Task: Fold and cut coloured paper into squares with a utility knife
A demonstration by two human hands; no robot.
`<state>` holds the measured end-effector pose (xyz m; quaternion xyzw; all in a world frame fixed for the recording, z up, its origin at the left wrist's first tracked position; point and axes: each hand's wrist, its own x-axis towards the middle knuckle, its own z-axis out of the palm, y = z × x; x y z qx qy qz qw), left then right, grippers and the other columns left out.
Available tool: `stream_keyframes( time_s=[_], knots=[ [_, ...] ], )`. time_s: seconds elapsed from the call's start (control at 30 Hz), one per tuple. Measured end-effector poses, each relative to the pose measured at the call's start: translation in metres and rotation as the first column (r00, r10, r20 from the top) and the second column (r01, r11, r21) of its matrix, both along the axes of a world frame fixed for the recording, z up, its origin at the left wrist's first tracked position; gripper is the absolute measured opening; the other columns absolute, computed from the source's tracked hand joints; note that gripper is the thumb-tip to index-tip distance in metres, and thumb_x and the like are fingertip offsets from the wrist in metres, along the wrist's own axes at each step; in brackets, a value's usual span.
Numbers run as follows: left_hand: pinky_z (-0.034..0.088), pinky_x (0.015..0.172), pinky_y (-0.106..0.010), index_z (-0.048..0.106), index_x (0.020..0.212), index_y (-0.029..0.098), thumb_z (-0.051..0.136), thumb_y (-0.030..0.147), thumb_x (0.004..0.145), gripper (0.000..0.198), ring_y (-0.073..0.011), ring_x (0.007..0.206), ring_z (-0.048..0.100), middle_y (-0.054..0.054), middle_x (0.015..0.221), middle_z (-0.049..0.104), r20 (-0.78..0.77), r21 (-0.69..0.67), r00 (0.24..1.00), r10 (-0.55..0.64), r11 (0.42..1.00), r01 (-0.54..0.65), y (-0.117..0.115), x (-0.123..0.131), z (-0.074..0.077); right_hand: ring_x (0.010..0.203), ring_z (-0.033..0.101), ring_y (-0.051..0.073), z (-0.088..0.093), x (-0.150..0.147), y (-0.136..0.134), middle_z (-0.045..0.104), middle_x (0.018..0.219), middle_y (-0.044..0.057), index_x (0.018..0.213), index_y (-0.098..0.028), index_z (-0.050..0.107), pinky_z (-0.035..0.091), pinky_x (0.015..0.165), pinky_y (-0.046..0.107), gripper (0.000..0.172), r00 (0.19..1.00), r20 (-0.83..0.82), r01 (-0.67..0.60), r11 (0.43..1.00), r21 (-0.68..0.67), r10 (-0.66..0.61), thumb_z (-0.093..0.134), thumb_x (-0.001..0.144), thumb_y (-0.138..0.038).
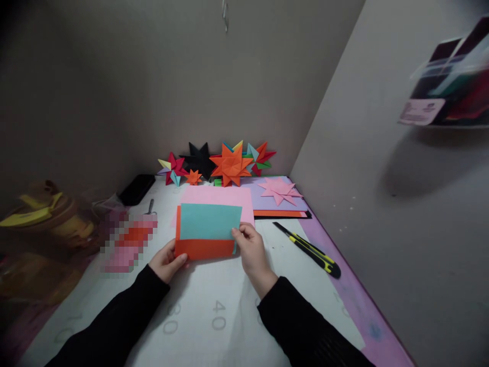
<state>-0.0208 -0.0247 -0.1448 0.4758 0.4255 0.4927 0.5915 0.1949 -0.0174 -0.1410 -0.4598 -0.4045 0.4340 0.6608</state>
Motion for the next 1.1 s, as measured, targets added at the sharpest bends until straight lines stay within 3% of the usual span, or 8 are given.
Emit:
stream_keyframes(
  time_s=[0.17,0.23,0.43,0.6,0.8,0.93,1.0,1.1],
  knots=[
    [0.051,0.045,-0.019,0.054,0.103,0.015,0.077,0.020,0.055,0.053,-0.0128,0.062,0.062,-0.004,0.086,0.065,0.043,-0.234,0.993,0.112,0.967,-0.099,0.007,-0.007,0.000,0.055,0.043,0.009,0.007,0.018,0.012,0.048,0.064,-0.007,0.072,-0.023,0.045,0.037,0.053,0.021,0.023,0.924,-0.240,0.284,0.954,-0.092,-0.298,0.061,0.075,-0.038],
    [0.052,0.043,-0.020,0.052,0.104,0.017,0.073,0.012,0.056,0.053,-0.0134,0.058,0.064,-0.003,0.084,0.065,0.008,-0.363,0.989,0.146,0.922,-0.133,0.009,-0.010,0.002,0.056,0.047,0.010,0.008,0.023,0.015,0.051,0.067,-0.007,0.074,-0.023,0.044,0.039,0.053,0.021,0.022,0.913,-0.251,0.288,0.943,-0.163,-0.322,0.060,0.074,-0.038],
    [0.053,0.042,-0.021,0.049,0.102,0.017,0.060,0.001,0.060,0.045,-0.0147,0.051,0.064,-0.003,0.070,0.065,-0.048,-0.507,0.992,0.116,0.853,-0.124,0.010,-0.011,0.012,0.052,0.045,0.011,-0.010,0.010,0.010,0.053,0.061,-0.005,0.075,-0.021,0.052,0.035,0.047,0.022,0.023,0.995,0.078,-0.041,0.980,-0.193,0.057,0.061,0.072,-0.042],
    [0.056,0.044,-0.026,0.052,0.105,0.020,0.062,0.012,0.067,0.040,-0.0146,0.053,0.063,-0.001,0.070,0.063,-0.037,-0.516,0.998,0.055,0.854,-0.066,0.005,-0.004,0.012,0.043,0.037,0.010,-0.021,-0.002,0.004,0.046,0.051,-0.007,0.076,-0.021,0.055,0.025,0.041,0.022,0.020,0.935,0.328,-0.060,0.974,-0.219,0.131,0.058,0.075,-0.041],
    [0.055,0.046,-0.027,0.046,0.109,0.021,0.068,0.027,0.069,0.046,-0.0121,0.052,0.056,0.004,0.066,0.056,-0.140,-0.303,0.989,0.046,0.949,-0.087,-0.002,0.001,0.001,0.051,0.048,0.013,-0.018,-0.012,0.005,0.053,0.058,-0.005,0.080,-0.022,0.055,0.036,0.047,0.023,0.014,0.921,0.364,-0.074,0.980,-0.184,0.138,0.057,0.076,-0.036],
    [0.052,0.050,-0.025,0.046,0.114,0.020,0.061,0.031,0.074,0.044,-0.0135,0.058,0.055,0.000,0.074,0.058,-0.211,0.024,0.976,0.054,0.998,-0.051,-0.004,0.001,-0.001,0.094,0.059,0.020,-0.008,-0.013,0.007,0.062,0.107,0.007,0.107,-0.023,0.051,0.047,0.077,0.032,0.049,0.983,0.088,-0.157,0.987,-0.035,0.159,0.072,0.063,-0.031],
    [0.051,0.062,-0.026,0.050,0.113,0.017,0.057,0.031,0.077,0.038,-0.0163,0.072,0.058,-0.005,0.087,0.061,-0.193,0.189,0.977,0.087,0.981,-0.050,-0.004,0.000,0.001,0.099,0.059,0.021,-0.003,-0.010,0.006,0.061,0.113,0.007,0.115,-0.024,0.050,0.047,0.082,0.035,0.059,0.967,-0.034,-0.253,0.967,0.012,0.253,0.074,0.062,-0.029],
    [0.045,0.083,-0.030,0.056,0.106,0.016,0.056,0.031,0.078,0.032,-0.0206,0.093,0.058,-0.008,0.099,0.063,-0.148,0.310,0.982,0.114,0.949,-0.063,-0.002,-0.002,0.002,0.081,0.062,0.020,-0.001,-0.004,0.003,0.069,0.091,0.004,0.097,-0.022,0.063,0.047,0.076,0.036,0.033,0.945,-0.070,-0.320,0.947,0.010,0.320,0.072,0.066,-0.028]
  ],
)
